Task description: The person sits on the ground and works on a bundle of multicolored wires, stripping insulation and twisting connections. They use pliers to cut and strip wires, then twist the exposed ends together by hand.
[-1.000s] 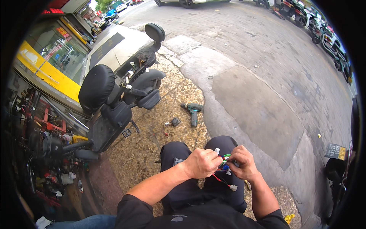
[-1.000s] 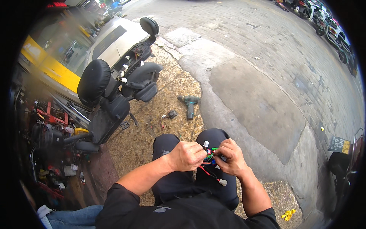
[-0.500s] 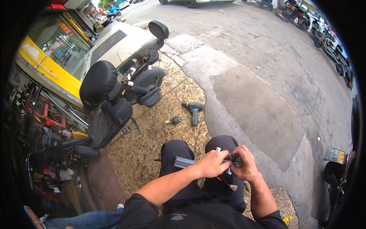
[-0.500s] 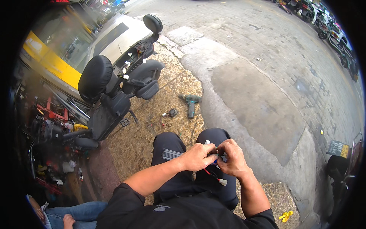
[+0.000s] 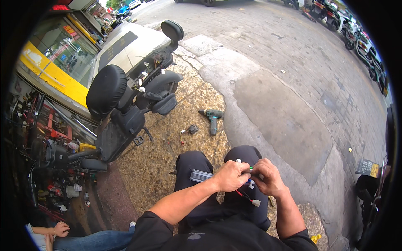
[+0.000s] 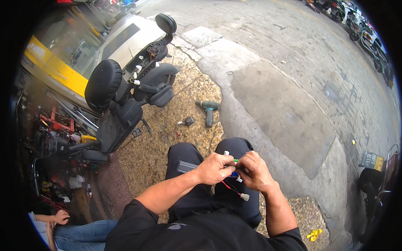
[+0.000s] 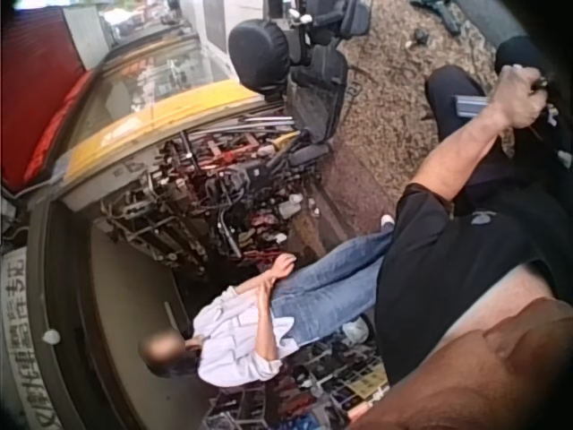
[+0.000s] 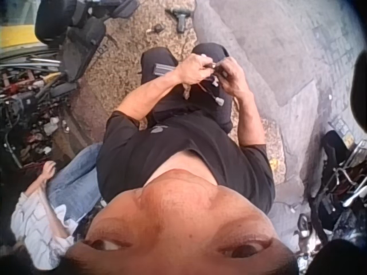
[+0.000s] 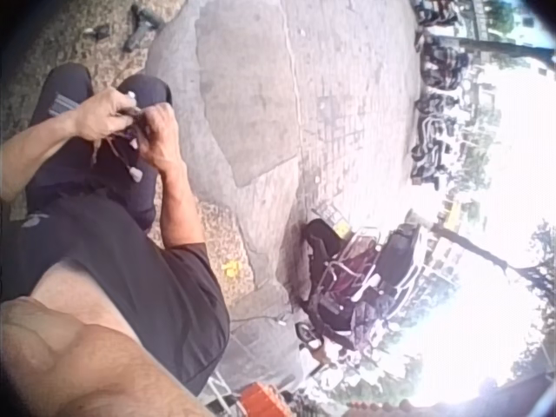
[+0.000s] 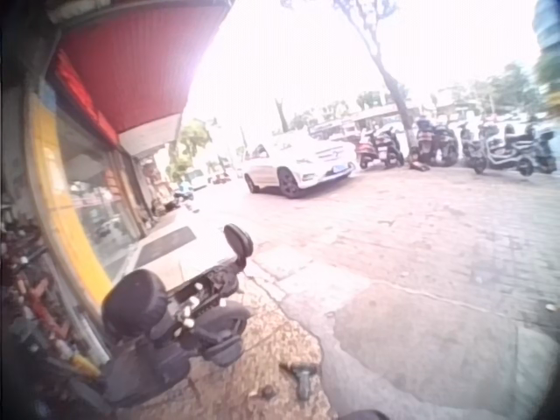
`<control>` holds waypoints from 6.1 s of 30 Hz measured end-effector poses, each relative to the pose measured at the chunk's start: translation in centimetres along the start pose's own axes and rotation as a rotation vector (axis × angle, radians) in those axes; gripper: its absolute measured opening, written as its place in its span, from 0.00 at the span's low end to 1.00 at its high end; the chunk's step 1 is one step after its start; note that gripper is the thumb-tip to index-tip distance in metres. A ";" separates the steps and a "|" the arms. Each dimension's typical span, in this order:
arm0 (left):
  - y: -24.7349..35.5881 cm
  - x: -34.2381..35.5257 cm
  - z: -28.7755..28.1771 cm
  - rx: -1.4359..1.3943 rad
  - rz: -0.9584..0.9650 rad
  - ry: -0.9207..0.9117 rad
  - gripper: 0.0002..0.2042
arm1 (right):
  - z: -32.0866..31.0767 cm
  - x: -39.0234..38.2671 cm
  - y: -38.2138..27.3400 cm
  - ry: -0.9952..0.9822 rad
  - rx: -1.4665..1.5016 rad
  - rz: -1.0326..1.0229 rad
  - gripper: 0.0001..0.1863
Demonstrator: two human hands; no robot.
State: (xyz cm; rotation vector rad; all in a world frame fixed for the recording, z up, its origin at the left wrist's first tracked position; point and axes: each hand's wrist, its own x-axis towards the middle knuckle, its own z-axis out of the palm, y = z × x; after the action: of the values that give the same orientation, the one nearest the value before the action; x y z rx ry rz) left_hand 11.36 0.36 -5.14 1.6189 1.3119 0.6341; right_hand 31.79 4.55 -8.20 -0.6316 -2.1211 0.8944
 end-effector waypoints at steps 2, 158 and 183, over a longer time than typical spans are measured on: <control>0.2 -0.2 -0.2 0.003 0.017 0.014 0.08 | 0.0 -0.1 0.0 -0.008 -0.001 -0.016 0.13; 0.0 2.0 -1.0 0.078 -0.196 -0.282 0.10 | -1.8 0.4 0.2 -0.376 -0.209 0.152 0.11; 0.4 2.2 -0.9 0.080 -0.245 -0.355 0.09 | -1.0 -3.5 1.4 -0.083 0.022 0.270 0.08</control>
State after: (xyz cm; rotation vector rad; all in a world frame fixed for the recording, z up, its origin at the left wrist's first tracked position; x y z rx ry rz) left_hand 11.47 2.73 -4.73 1.5187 1.2525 0.1379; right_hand 34.85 3.53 -10.29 -0.8978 -2.1282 1.1057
